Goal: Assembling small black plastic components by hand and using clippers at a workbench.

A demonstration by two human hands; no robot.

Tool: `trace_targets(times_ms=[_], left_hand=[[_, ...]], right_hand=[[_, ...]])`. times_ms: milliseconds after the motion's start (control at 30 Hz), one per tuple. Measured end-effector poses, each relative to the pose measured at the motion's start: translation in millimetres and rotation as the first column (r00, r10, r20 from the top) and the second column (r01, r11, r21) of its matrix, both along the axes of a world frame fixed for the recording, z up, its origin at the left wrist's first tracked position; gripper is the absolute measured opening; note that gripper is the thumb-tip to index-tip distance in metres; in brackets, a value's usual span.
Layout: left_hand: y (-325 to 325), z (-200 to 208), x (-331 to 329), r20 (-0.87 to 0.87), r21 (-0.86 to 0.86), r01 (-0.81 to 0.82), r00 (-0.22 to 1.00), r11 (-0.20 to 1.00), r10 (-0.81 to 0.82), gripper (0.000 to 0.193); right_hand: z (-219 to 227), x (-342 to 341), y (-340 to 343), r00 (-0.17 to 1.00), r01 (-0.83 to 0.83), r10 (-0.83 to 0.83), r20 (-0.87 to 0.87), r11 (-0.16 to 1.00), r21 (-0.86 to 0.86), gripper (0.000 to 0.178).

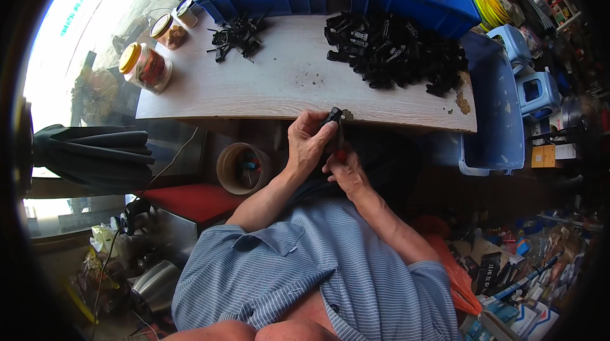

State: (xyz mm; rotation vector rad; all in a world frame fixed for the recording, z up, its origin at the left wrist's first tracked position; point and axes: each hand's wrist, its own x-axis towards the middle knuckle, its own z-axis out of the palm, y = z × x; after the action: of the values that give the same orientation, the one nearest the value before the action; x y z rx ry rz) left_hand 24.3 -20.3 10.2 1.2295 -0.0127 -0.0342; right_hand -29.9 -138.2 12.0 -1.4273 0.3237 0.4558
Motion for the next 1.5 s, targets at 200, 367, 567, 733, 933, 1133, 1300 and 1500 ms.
trace_targets(times_ms=[200,367,567,733,933,1133,1300,1500], left_hand=[[0,-1,-1,0.0,0.041,-0.006,1.0,0.999,0.006,0.017],[-2,-4,-1,0.023,0.062,-0.003,1.0,0.998,0.002,0.018],[-5,-4,1,0.002,0.189,0.04,0.999,0.981,-0.041,0.018],[-11,17,10,0.147,0.357,-0.059,0.989,0.932,0.006,0.022],[-61,61,87,0.352,0.407,-0.016,0.926,0.913,-0.14,0.02],[-85,98,152,0.764,0.363,-0.401,0.645,0.841,-0.022,0.043],[6,73,151,0.72,0.645,-0.667,0.694,0.372,-0.002,0.039],[113,27,145,0.588,0.808,-0.582,0.803,-0.086,0.096,0.034]], right_hand=[[-2,-1,0,1.0,0.007,-0.007,0.021,1.0,0.003,0.042],[-4,-3,-2,1.0,0.018,-0.018,0.016,1.0,0.018,0.025],[-10,-6,-5,0.998,0.062,-0.062,0.0,0.997,0.036,0.021],[4,1,-9,0.992,0.117,-0.122,0.022,0.981,0.152,0.017],[-9,5,-31,0.924,0.383,-0.364,-0.118,0.867,0.32,0.017],[-10,-5,-34,0.932,0.362,-0.348,-0.1,0.879,0.309,0.015],[-11,-7,-42,0.94,0.339,-0.334,-0.069,0.891,0.303,0.012],[-17,-1,-39,0.943,0.332,-0.325,-0.071,0.904,0.269,0.013]])
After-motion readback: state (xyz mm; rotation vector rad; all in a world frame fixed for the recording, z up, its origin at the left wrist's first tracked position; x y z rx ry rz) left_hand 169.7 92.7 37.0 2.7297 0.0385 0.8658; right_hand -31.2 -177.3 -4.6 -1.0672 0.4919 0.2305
